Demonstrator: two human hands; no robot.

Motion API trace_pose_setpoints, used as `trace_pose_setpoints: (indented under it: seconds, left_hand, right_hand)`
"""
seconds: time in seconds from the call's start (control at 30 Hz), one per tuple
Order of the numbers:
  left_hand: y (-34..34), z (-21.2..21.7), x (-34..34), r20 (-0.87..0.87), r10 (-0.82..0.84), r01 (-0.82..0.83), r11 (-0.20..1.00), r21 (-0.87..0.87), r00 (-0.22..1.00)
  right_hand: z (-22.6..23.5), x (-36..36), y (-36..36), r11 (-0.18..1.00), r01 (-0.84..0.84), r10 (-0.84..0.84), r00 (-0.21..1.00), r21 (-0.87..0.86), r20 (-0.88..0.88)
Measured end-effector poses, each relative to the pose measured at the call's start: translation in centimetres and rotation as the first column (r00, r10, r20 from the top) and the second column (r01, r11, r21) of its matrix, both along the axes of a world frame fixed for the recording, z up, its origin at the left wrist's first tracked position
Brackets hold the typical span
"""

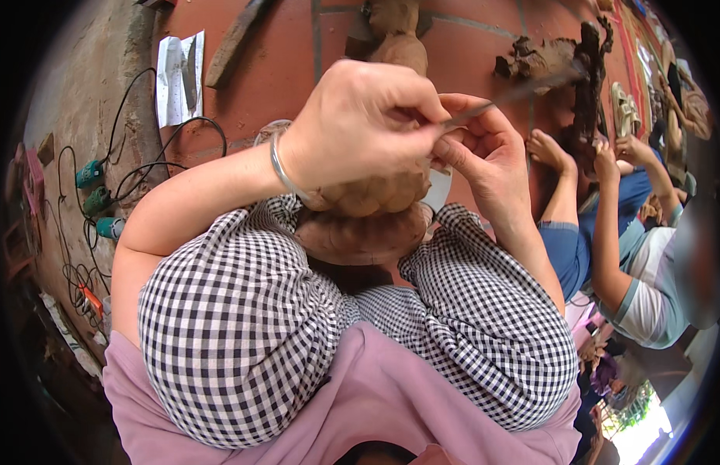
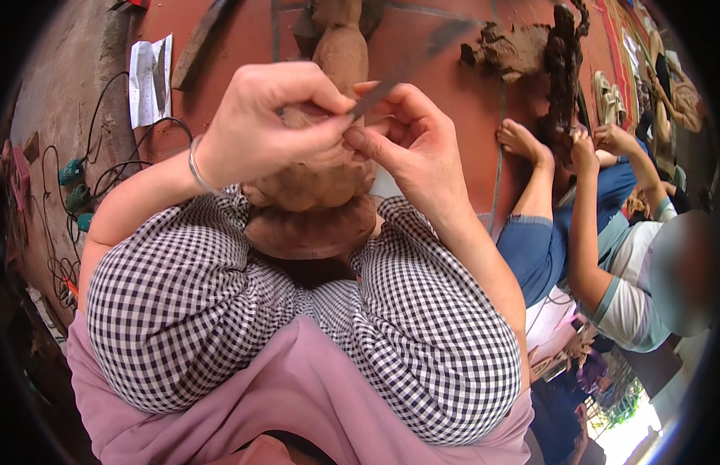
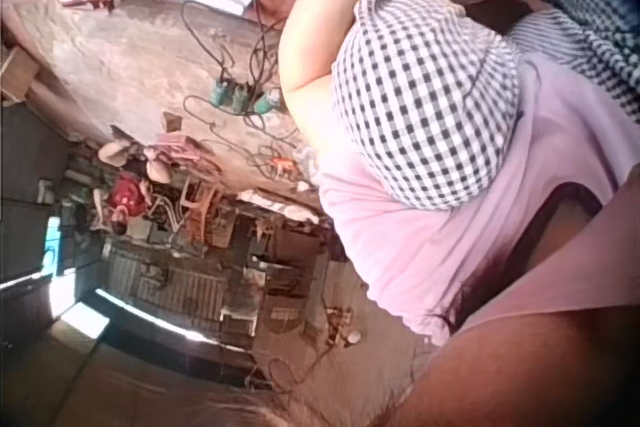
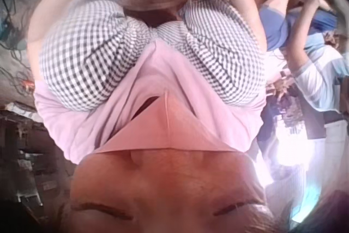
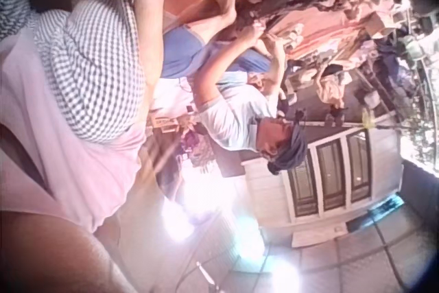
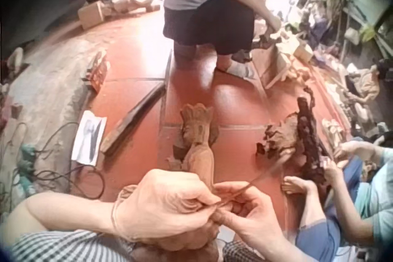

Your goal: The person sits on the floor and uses a metal sculpting tool to carve and refine the surface of a clay figure. They hold the figure with one hand and carefully scrape away clay with the other, occasionally rotating the piece to access different areas.

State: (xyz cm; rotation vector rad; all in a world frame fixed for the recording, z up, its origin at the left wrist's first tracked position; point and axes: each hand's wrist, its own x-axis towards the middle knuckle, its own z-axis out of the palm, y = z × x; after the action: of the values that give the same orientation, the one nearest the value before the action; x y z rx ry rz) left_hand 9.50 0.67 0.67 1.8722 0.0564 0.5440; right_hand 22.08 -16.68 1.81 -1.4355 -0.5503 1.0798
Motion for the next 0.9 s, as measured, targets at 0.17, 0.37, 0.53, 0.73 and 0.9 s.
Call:
trace_pose_setpoints:
  seconds: [0.17,0.37,0.53,0.73,0.9]
  left_hand:
    - [-2.6,-1.2,-0.9,0.214,0.083,-0.147,0.942,0.301,0.973]
    - [-5.0,-4.4,-3.9,0.25,-0.758,0.56,0.625,0.544,0.603]
    - [-5.7,-5.5,-3.9,0.066,-0.831,0.643,0.476,0.601,0.553]
    - [-5.3,-5.8,-4.1,0.088,-0.808,0.645,0.525,0.555,0.582]
    - [-5.2,-5.6,-4.2,0.083,-0.79,0.631,0.543,0.555,0.607]
  right_hand:
    - [-1.1,-0.2,-1.4,0.998,-0.055,0.055,0.996,0.01,0.071]
    - [-3.8,0.1,-3.0,0.986,0.165,-0.155,0.969,0.034,-0.194]
    - [-4.3,-0.6,-2.7,0.989,0.079,-0.104,0.973,-0.126,-0.206]
    - [-3.7,-0.3,-1.8,0.962,-0.044,0.02,0.996,-0.269,-0.092]
    - [-3.0,-1.0,-1.3,0.973,-0.069,0.097,0.988,-0.218,0.121]
